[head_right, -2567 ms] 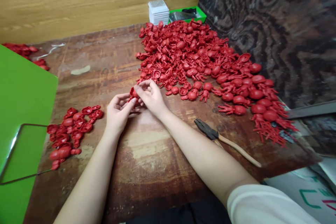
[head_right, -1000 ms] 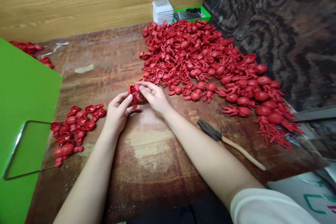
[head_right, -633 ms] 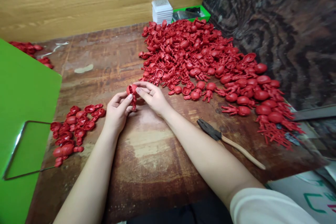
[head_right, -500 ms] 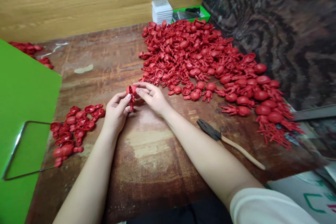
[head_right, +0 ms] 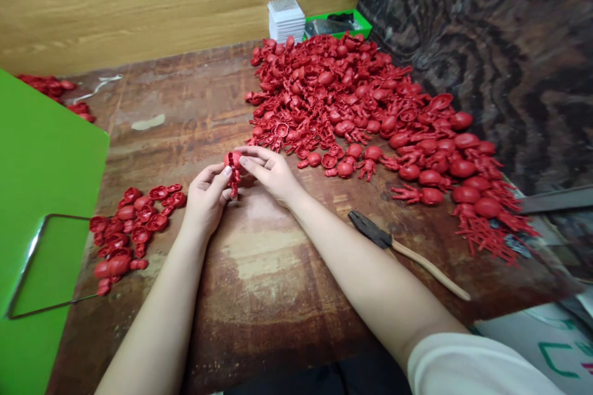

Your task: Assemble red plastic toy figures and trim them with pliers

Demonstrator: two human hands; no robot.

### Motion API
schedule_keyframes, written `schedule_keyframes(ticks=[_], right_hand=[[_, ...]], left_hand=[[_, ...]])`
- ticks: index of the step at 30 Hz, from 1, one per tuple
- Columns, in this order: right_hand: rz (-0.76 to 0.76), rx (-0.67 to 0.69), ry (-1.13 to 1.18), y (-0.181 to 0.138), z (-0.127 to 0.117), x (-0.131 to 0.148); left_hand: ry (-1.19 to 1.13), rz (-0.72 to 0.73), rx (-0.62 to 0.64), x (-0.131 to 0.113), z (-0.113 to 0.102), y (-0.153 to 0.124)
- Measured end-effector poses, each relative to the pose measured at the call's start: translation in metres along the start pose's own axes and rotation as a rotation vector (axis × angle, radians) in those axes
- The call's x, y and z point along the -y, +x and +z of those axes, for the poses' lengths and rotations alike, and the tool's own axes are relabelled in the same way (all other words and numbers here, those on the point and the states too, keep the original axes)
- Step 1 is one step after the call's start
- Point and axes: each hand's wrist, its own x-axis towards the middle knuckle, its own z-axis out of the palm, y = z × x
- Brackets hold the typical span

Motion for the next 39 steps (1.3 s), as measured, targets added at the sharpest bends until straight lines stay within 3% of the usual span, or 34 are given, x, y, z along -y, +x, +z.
schedule_keyframes(ticks=[28, 39], right_hand=[[0.005, 0.017, -0.030, -0.0009, -0.0011, 0.0011], [0.046, 0.075, -0.033, 0.0010, -0.0051, 0.0009]], left_hand=[[0.111, 0.014, -0.028, -0.0001, 0.0020, -0.0003], [0.244, 0.104, 0.052, 0.0041, -0.0034, 0.0006]])
